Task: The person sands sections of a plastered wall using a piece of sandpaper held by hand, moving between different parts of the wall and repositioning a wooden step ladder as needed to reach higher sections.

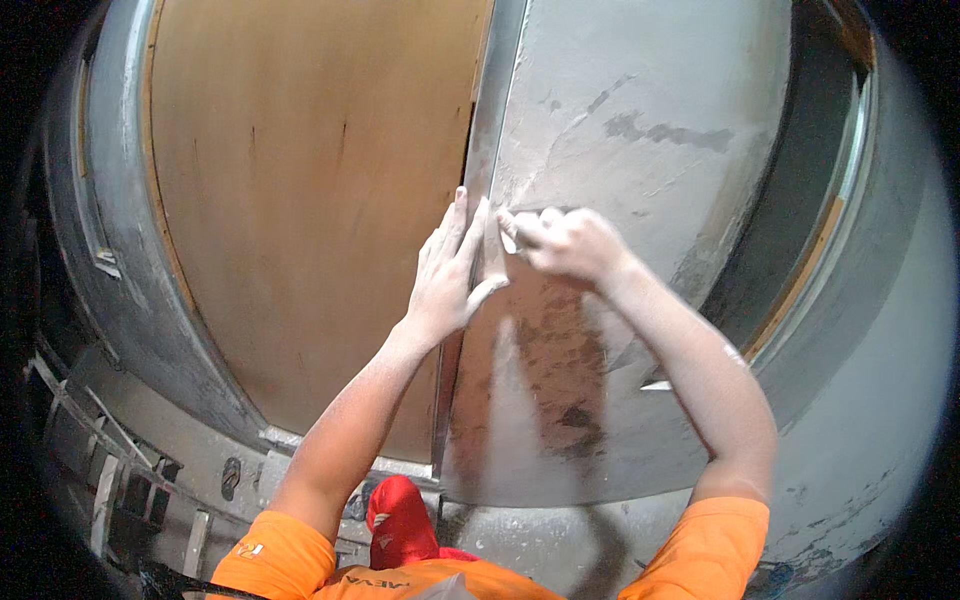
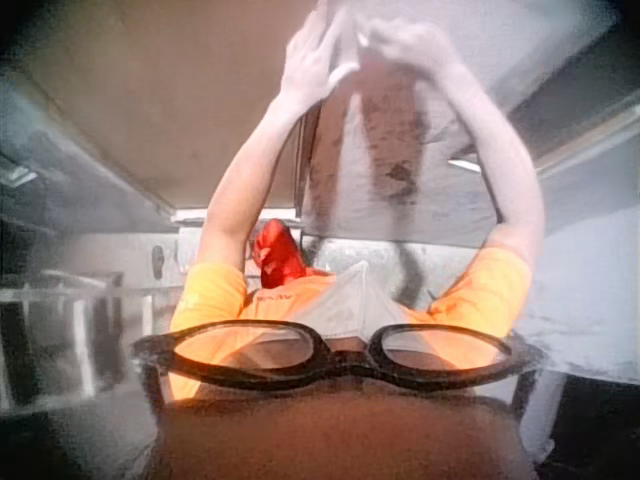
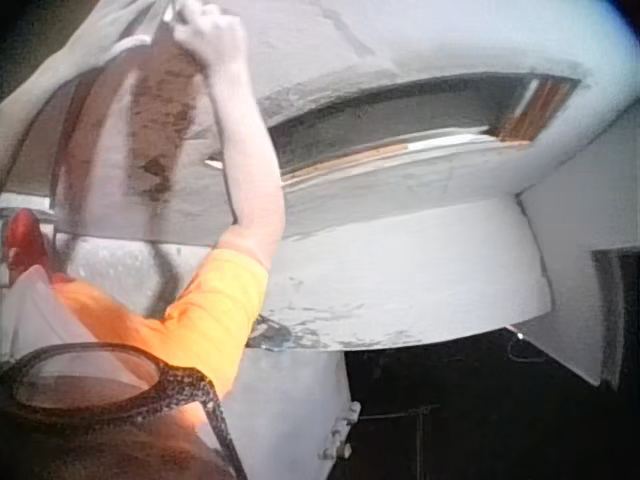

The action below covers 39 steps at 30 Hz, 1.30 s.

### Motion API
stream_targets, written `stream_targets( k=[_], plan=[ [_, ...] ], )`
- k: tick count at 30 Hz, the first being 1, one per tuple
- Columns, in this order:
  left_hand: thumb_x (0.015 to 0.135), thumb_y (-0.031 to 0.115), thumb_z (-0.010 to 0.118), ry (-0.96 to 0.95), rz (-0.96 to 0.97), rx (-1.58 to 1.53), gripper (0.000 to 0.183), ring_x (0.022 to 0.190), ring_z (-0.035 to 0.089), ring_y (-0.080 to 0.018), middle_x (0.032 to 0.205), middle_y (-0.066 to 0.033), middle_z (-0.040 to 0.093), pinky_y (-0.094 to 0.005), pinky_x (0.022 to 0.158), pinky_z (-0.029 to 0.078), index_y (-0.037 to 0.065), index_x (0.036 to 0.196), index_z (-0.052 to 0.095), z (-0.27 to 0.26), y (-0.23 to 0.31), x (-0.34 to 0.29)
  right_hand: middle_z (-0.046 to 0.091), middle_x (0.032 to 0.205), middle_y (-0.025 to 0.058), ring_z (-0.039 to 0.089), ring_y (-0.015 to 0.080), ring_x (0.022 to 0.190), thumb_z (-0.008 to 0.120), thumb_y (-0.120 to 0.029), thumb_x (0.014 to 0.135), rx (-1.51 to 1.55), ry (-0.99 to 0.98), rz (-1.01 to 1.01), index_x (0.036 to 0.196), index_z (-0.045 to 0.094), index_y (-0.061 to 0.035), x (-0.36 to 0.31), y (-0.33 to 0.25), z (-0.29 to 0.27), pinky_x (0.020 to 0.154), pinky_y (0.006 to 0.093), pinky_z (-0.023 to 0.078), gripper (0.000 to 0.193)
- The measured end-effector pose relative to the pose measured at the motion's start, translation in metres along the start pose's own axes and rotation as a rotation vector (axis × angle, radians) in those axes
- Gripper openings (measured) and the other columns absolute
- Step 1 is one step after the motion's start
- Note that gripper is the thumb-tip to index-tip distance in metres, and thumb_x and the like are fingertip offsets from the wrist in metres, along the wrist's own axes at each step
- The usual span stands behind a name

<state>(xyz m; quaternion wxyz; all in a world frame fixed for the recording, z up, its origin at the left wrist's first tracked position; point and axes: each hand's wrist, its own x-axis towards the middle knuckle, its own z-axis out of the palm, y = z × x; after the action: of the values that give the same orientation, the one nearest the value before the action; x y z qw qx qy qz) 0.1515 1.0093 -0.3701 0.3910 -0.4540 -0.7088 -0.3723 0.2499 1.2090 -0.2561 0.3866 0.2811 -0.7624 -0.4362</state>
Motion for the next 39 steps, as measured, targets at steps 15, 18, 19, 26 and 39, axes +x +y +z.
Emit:
stream_targets(
  k=[15,18,19,26,39],
  plan=[
    [0.08,0.032,0.089,-0.177,-0.04,-0.047,0.11,0.143,0.05,-0.044,0.172,-0.026,0.02,-0.0496,0.115,0.046,0.018,0.169,0.026,-0.011,-0.006,-0.011,0.064,0.095,-0.0054,0.059,0.0061,0.065,0.069,-0.02,0.089,-0.082,0.274,0.047,0.13,0.071,-0.0235,-0.009,-0.031,0.028,0.05,0.023,0.055,0.041],
    [0.081,0.03,0.089,-0.159,-0.024,-0.087,0.109,0.139,0.051,-0.0486,0.171,-0.0277,0.023,-0.0517,0.111,0.05,0.017,0.168,0.025,-0.015,-0.004,-0.009,0.065,0.097,-0.0052,0.065,0.0082,0.067,0.068,-0.022,0.093,-0.162,0.329,0.156,0.134,0.07,-0.0254,-0.002,0.033,0.003,0.053,0.0229,0.057,0.041],
    [0.081,0.03,0.089,-0.162,-0.028,-0.119,0.108,0.14,0.05,-0.0485,0.171,-0.0277,0.022,-0.0514,0.111,0.05,0.017,0.168,0.025,-0.013,-0.001,-0.007,0.065,0.097,-0.0045,0.066,0.0093,0.067,0.067,-0.021,0.094,-0.166,0.324,0.246,0.132,0.07,-0.0249,-0.003,0.044,-0.011,0.054,0.0241,0.059,0.037],
    [0.082,0.034,0.087,-0.125,-0.045,-0.111,0.103,0.122,0.064,-0.0488,0.169,-0.0297,0.025,-0.0501,0.102,0.055,0.019,0.167,0.03,-0.003,-0.001,-0.015,0.064,0.096,-0.0008,0.068,0.0116,0.068,0.068,-0.022,0.094,-0.105,0.146,0.202,0.111,0.075,-0.0137,0.006,-0.037,0.012,0.052,0.0269,0.061,0.02],
    [0.084,0.025,0.086,-0.177,-0.1,-0.126,0.102,0.132,0.057,-0.0492,0.17,-0.0271,0.025,-0.0503,0.104,0.055,0.017,0.167,0.028,-0.011,-0.001,-0.018,0.064,0.093,-0.0022,0.069,0.0084,0.069,0.067,-0.018,0.092,-0.115,0.137,0.182,0.128,0.068,-0.0104,0.005,-0.036,0.01,0.05,0.0224,0.058,0.037]
  ],
)
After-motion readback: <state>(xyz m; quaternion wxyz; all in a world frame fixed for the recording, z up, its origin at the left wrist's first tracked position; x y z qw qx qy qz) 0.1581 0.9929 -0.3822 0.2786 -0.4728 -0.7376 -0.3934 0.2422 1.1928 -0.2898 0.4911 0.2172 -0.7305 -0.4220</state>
